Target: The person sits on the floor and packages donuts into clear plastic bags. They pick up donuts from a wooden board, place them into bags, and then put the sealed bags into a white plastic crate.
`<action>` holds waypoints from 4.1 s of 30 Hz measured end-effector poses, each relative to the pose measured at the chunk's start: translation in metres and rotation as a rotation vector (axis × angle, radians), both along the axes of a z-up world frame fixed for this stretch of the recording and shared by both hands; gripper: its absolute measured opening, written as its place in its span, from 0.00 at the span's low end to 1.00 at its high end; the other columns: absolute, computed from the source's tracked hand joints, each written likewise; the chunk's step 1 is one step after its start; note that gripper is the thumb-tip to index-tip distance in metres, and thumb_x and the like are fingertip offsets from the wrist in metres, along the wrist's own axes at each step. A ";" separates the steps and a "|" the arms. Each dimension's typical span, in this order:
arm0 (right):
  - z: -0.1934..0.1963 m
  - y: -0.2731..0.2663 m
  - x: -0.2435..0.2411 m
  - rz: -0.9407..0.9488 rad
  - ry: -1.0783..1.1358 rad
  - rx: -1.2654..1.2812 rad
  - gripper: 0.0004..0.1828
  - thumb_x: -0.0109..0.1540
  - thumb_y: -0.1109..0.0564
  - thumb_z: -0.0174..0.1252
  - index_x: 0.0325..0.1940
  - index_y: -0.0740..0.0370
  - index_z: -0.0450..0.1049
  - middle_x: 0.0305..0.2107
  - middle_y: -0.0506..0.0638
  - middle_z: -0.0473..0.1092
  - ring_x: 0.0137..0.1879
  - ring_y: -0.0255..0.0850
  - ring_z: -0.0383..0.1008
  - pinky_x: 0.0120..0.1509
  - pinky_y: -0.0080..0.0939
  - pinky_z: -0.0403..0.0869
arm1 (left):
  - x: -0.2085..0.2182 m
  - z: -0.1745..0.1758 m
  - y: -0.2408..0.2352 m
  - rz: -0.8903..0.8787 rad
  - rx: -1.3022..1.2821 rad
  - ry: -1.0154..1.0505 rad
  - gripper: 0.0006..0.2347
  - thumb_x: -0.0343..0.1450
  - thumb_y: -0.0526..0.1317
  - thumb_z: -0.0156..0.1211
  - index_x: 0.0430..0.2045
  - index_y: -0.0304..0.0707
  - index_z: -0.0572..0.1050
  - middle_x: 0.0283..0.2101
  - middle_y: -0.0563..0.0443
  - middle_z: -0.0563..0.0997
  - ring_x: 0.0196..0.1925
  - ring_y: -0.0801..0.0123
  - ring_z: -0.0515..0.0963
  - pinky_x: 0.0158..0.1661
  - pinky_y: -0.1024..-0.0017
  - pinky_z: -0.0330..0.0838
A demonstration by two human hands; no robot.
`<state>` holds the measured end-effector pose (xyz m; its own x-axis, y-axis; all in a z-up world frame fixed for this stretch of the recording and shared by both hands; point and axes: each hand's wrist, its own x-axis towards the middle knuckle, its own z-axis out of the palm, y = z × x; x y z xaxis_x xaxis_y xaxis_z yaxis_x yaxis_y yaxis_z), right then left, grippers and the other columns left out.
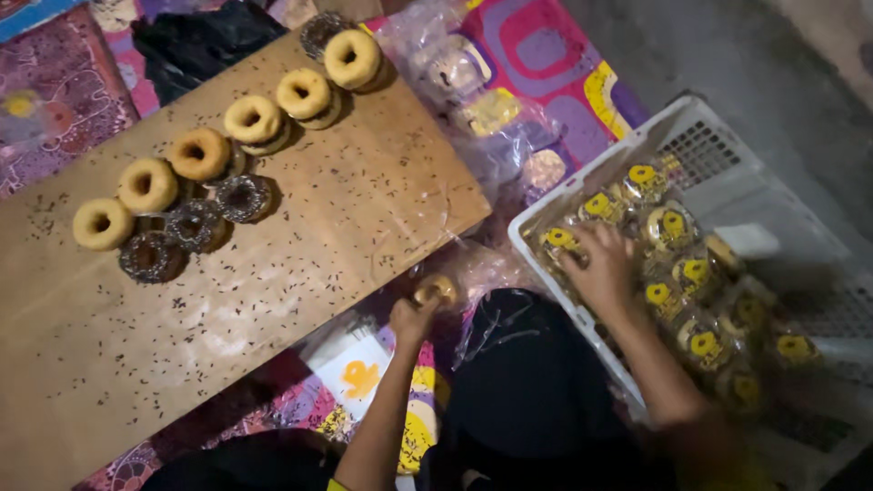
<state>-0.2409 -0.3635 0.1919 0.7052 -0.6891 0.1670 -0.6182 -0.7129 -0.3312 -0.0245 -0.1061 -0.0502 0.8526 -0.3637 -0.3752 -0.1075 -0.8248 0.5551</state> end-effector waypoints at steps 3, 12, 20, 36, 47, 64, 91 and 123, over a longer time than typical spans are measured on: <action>0.040 0.043 0.000 0.186 -0.105 -0.070 0.22 0.62 0.52 0.62 0.60 0.53 0.74 0.58 0.53 0.70 0.69 0.48 0.64 0.73 0.61 0.60 | 0.010 0.063 0.004 0.005 -0.173 0.137 0.26 0.57 0.54 0.74 0.30 0.20 0.82 0.32 0.31 0.85 0.37 0.48 0.86 0.39 0.57 0.79; 0.092 0.102 -0.056 1.103 -0.280 0.217 0.32 0.60 0.54 0.67 0.67 0.57 0.67 0.63 0.54 0.68 0.73 0.52 0.64 0.77 0.60 0.61 | -0.097 0.274 0.059 0.235 -0.611 1.418 0.29 0.70 0.58 0.51 0.60 0.36 0.70 0.55 0.44 0.81 0.52 0.63 0.84 0.48 0.69 0.82; 0.040 -0.017 -0.085 -0.330 0.444 0.853 0.21 0.75 0.47 0.47 0.68 0.50 0.77 0.47 0.74 0.74 0.52 0.68 0.74 0.58 0.60 0.74 | -0.103 0.213 0.111 -0.121 -0.471 0.840 0.17 0.77 0.53 0.54 0.41 0.35 0.76 0.31 0.51 0.75 0.32 0.66 0.71 0.32 0.69 0.64; -0.028 0.037 -0.117 -0.190 -0.282 0.903 0.32 0.53 0.57 0.70 0.59 0.61 0.68 0.56 0.56 0.70 0.61 0.49 0.71 0.64 0.49 0.69 | -0.003 0.379 0.393 0.246 0.282 -0.533 0.15 0.70 0.47 0.60 0.47 0.40 0.80 0.46 0.41 0.83 0.49 0.53 0.83 0.49 0.57 0.74; 0.036 0.254 0.132 0.479 -0.227 0.856 0.25 0.51 0.63 0.64 0.54 0.65 0.74 0.58 0.62 0.68 0.55 0.53 0.74 0.56 0.47 0.73 | 0.028 0.151 0.230 -0.319 0.468 -0.032 0.44 0.62 0.71 0.63 0.67 0.44 0.60 0.70 0.41 0.61 0.74 0.44 0.49 0.65 0.29 0.33; 0.037 0.335 0.192 0.867 0.072 0.999 0.31 0.64 0.46 0.52 0.70 0.60 0.64 0.67 0.58 0.62 0.70 0.54 0.66 0.71 0.51 0.66 | -0.018 0.177 0.257 0.824 -1.222 0.489 0.34 0.70 0.48 0.65 0.66 0.41 0.51 0.64 0.45 0.61 0.66 0.50 0.63 0.62 0.52 0.60; 0.132 0.320 0.132 0.742 -0.415 0.774 0.70 0.52 0.69 0.69 0.81 0.61 0.24 0.63 0.67 0.66 0.68 0.51 0.70 0.69 0.45 0.67 | -0.014 0.312 0.191 0.867 -1.755 0.670 0.16 0.72 0.34 0.58 0.54 0.45 0.68 0.40 0.50 0.79 0.37 0.70 0.80 0.34 0.71 0.78; 0.097 0.306 0.049 1.190 0.275 0.903 0.30 0.53 0.53 0.74 0.57 0.59 0.75 0.49 0.56 0.78 0.55 0.47 0.78 0.61 0.46 0.74 | -0.075 0.390 0.287 -0.246 -1.253 0.640 0.16 0.76 0.43 0.47 0.54 0.36 0.74 0.60 0.44 0.76 0.61 0.56 0.76 0.60 0.65 0.70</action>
